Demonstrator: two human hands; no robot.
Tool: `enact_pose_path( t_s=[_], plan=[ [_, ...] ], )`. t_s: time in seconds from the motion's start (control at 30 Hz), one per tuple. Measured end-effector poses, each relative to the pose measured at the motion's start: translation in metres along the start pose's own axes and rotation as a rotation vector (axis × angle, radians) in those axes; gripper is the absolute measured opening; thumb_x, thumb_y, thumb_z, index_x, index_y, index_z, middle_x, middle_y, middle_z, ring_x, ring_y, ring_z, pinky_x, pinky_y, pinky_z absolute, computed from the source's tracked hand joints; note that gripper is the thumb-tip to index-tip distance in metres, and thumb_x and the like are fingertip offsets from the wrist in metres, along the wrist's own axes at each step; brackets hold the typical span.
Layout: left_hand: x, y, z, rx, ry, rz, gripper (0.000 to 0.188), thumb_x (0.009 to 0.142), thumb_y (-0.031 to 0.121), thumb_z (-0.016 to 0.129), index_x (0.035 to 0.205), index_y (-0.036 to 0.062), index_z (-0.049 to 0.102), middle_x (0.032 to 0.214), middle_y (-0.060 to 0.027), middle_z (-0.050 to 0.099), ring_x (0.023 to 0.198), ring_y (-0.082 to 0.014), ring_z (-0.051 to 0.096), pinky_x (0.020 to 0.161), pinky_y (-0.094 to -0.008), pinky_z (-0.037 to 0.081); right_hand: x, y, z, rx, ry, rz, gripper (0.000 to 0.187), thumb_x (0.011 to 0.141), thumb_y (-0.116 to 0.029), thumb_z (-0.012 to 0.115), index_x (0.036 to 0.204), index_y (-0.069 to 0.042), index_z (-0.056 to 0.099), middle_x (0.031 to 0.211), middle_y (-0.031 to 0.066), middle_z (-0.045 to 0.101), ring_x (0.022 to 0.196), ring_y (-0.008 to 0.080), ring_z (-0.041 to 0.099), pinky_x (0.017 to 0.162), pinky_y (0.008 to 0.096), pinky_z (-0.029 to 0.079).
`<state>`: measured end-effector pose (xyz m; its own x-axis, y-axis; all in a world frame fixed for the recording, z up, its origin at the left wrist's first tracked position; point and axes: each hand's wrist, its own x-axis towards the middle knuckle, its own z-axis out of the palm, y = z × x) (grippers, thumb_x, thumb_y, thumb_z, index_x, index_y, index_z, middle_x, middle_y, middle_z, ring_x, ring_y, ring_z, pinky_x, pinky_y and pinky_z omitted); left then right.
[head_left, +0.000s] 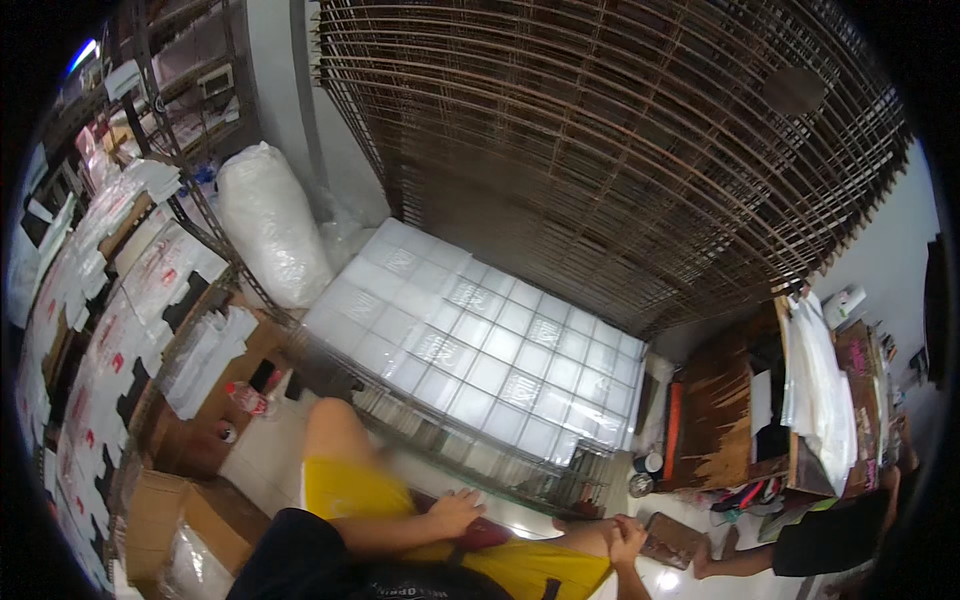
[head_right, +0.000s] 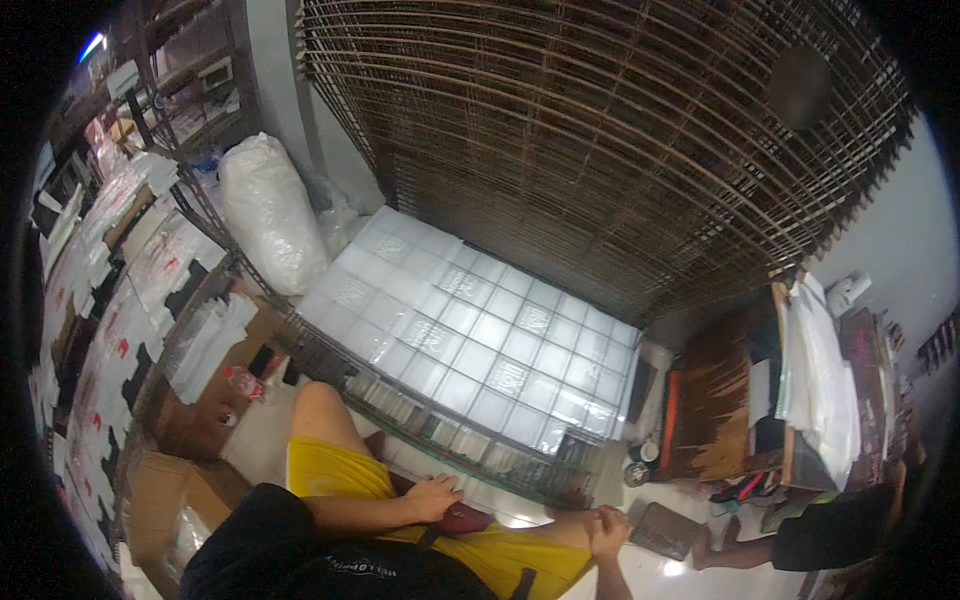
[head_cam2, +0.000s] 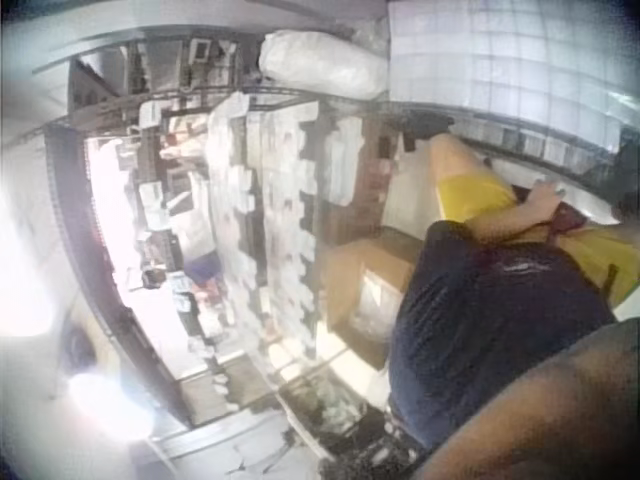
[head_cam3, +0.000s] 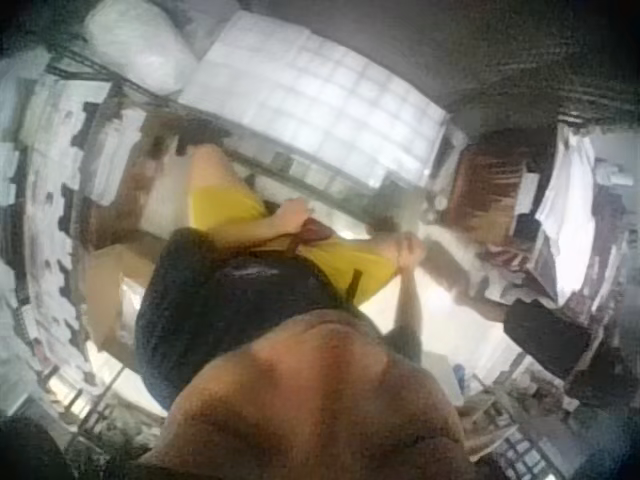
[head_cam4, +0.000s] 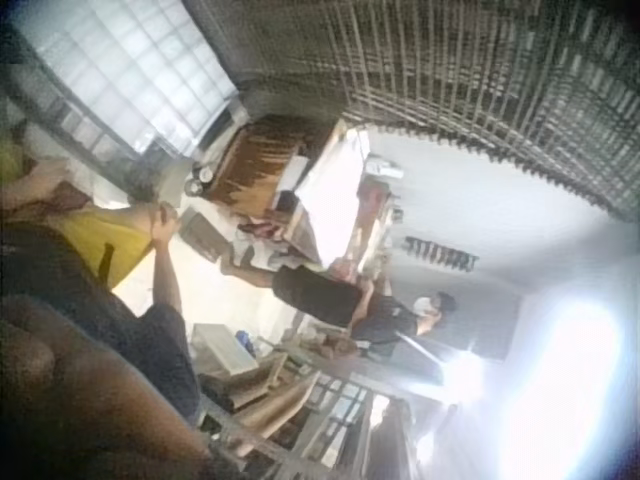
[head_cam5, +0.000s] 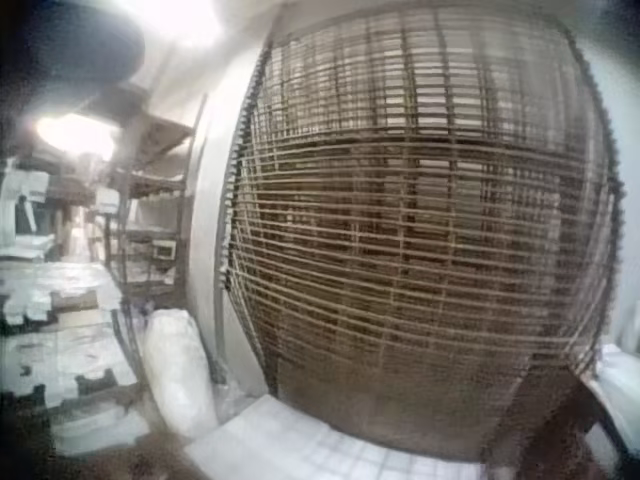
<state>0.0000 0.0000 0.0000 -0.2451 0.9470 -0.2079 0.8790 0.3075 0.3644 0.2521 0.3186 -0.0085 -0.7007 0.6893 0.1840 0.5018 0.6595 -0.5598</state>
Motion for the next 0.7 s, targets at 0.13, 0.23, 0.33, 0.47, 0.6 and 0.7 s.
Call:
enact_pose_path(
  t_s=[0.13, 0.23, 0.33, 0.47, 0.6, 0.7],
  plan=[
    [-0.014, -0.006, -0.001, -0.114, -0.052, 0.012, 0.039, 0.076, 0.026, 0.062, 0.108, 0.0074, 0.05, 0.101, -0.0155, 0.055, 0.093, -0.0321, 0.057, 0.073, -0.0439, 0.049, -0.005, 0.003, -0.004, -0.065, -0.017, 0.019, 0.022, 0.069, -0.02, 0.06, 0.086, -0.006, 0.066, 0.09, 0.0127, 0.063, 0.092, 0.0309, 0.056, 0.084, 0.0433, 0.039],
    [-0.04, -0.023, 0.014, -0.155, -0.101, 0.09, 0.032, 0.082, 0.033, 0.058, 0.102, 0.008, 0.051, 0.097, -0.0145, 0.056, 0.091, -0.0331, 0.057, 0.071, -0.044, 0.049, -0.002, -0.025, 0.002, -0.084, -0.061, 0.091, 0.024, 0.07, -0.021, 0.06, 0.089, -0.008, 0.066, 0.092, 0.01, 0.063, 0.096, 0.0285, 0.054, 0.089, 0.0422, 0.035],
    [-0.023, -0.032, -0.003, -0.409, -0.401, -0.066, 0.032, 0.084, 0.04, 0.054, 0.096, 0.0103, 0.052, 0.106, -0.0138, 0.057, 0.092, -0.0331, 0.057, 0.077, -0.0449, 0.046, 0.003, -0.032, -0.005, -0.139, -0.072, 0.11, 0.025, 0.069, -0.021, 0.06, 0.09, -0.009, 0.066, 0.094, 0.0091, 0.064, 0.099, 0.0277, 0.054, 0.091, 0.0421, 0.033],
    [-0.015, -0.058, -0.005, -0.414, -0.16, -0.077, 0.033, 0.084, 0.042, 0.053, 0.094, 0.011, 0.055, 0.099, -0.0141, 0.06, 0.09, -0.0333, 0.058, 0.076, -0.0454, 0.047, 0.005, -0.037, 0.001, -0.243, -0.098, 0.185, 0.03, 0.066, -0.026, 0.06, 0.092, -0.011, 0.067, 0.097, 0.0087, 0.063, 0.1, 0.0286, 0.053, 0.093, 0.0427, 0.033],
    [-0.013, -0.103, -0.043, -0.299, -0.052, -0.266, 0.041, 0.083, 0.042, 0.054, 0.111, 0.0116, 0.055, 0.1, -0.0141, 0.061, 0.097, -0.0325, 0.057, 0.081, -0.0453, 0.046, 0.016, -0.036, 0.014, -0.629, -0.278, 0.332, 0.054, 0.071, -0.049, 0.062, 0.115, -0.019, 0.058, 0.111, 0.0089, 0.061, 0.103, 0.0293, 0.054, 0.092, 0.0503, 0.035],
    [-0.024, -0.101, -0.072, -0.102, 0.026, -0.417, 0.041, 0.082, 0.039, 0.055, 0.114, 0.0138, 0.053, 0.101, -0.014, 0.061, 0.097, -0.033, 0.057, 0.082, -0.0458, 0.046, 0.049, -0.127, 0.037, 0.03, -0.62, 0.62, 0.058, 0.076, -0.044, 0.064, 0.125, -0.015, 0.05, 0.11, 0.0132, 0.061, 0.103, 0.0252, 0.057, 0.089, 0.0401, 0.042]
  ],
)
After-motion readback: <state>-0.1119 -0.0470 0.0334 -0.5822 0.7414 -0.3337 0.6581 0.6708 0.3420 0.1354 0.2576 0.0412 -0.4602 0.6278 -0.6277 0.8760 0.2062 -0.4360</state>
